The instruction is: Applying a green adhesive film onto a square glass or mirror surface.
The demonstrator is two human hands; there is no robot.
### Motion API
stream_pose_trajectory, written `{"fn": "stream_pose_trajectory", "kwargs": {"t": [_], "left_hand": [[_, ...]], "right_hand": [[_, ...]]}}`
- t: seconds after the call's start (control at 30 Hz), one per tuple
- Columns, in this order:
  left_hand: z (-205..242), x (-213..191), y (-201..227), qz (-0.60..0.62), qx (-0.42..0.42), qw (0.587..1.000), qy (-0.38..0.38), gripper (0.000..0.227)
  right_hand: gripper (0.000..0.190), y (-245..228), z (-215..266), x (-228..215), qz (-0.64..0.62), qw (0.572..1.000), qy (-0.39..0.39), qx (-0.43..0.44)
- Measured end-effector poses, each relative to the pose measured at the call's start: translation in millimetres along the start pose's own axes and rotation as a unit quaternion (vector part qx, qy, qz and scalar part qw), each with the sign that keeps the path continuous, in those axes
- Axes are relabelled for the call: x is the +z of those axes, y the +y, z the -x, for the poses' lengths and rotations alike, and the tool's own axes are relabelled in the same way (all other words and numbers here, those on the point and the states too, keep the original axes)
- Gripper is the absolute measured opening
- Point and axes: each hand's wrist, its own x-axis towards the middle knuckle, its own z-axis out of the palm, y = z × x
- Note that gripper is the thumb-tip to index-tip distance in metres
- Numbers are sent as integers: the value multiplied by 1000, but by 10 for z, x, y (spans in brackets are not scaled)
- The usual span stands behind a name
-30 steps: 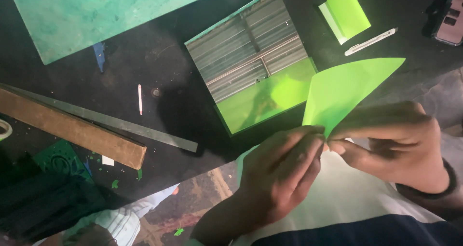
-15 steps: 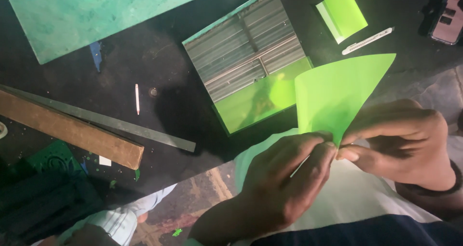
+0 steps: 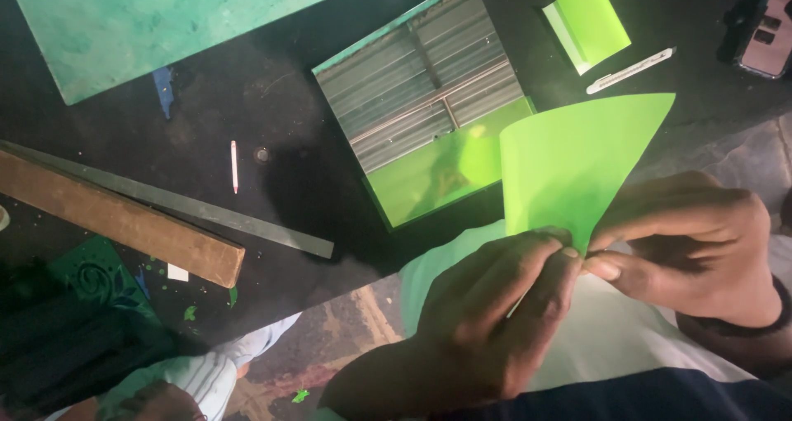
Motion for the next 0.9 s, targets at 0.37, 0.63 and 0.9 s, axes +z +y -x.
{"fn": "stream_pose_trajectory", "kwargs": {"t": [0.37, 0.63, 0.9], "left_hand": [[-9, 14, -9, 9, -8, 1000, 9, 25], [82, 176, -60, -16, -10, 1000, 19, 26], [133, 250, -325, 8, -149, 986, 79, 16]], "right_hand": [[14, -30, -28, 31, 7, 1000, 12, -1], [15, -87, -47, 166, 50, 998, 44, 6], [13, 9, -334, 324, 180, 978, 26, -102]]}}
